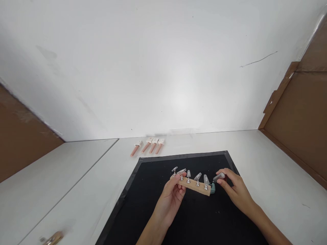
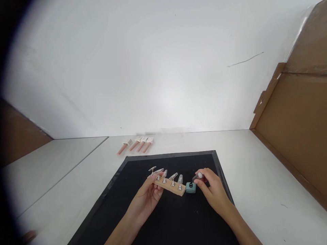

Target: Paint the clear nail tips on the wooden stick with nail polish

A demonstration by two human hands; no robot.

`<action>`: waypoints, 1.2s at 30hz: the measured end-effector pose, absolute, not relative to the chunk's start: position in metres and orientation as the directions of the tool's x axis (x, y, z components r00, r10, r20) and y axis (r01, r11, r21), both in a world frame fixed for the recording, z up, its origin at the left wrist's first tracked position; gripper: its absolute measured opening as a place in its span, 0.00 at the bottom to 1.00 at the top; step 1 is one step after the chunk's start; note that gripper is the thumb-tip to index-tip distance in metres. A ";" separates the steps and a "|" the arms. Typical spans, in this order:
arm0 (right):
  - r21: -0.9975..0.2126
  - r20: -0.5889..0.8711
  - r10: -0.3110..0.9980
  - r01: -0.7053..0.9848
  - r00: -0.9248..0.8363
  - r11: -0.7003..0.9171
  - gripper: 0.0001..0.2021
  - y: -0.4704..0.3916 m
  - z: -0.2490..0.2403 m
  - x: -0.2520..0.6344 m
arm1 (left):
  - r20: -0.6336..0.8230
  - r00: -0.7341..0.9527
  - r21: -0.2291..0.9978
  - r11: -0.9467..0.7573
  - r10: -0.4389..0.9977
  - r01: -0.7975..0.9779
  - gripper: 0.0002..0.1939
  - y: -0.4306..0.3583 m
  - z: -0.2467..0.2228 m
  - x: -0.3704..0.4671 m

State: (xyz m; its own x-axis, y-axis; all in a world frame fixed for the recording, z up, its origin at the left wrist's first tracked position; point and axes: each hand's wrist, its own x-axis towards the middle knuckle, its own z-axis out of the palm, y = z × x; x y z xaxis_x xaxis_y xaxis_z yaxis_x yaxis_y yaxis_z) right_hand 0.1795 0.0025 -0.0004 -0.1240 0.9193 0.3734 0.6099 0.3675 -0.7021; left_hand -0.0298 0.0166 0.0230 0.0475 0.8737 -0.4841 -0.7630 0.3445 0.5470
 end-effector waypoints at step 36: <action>-0.679 0.378 0.916 0.633 -0.132 0.371 0.08 0.002 0.006 0.178 | -0.498 0.031 0.546 0.341 0.867 -0.765 0.18 0.016 0.025 -0.028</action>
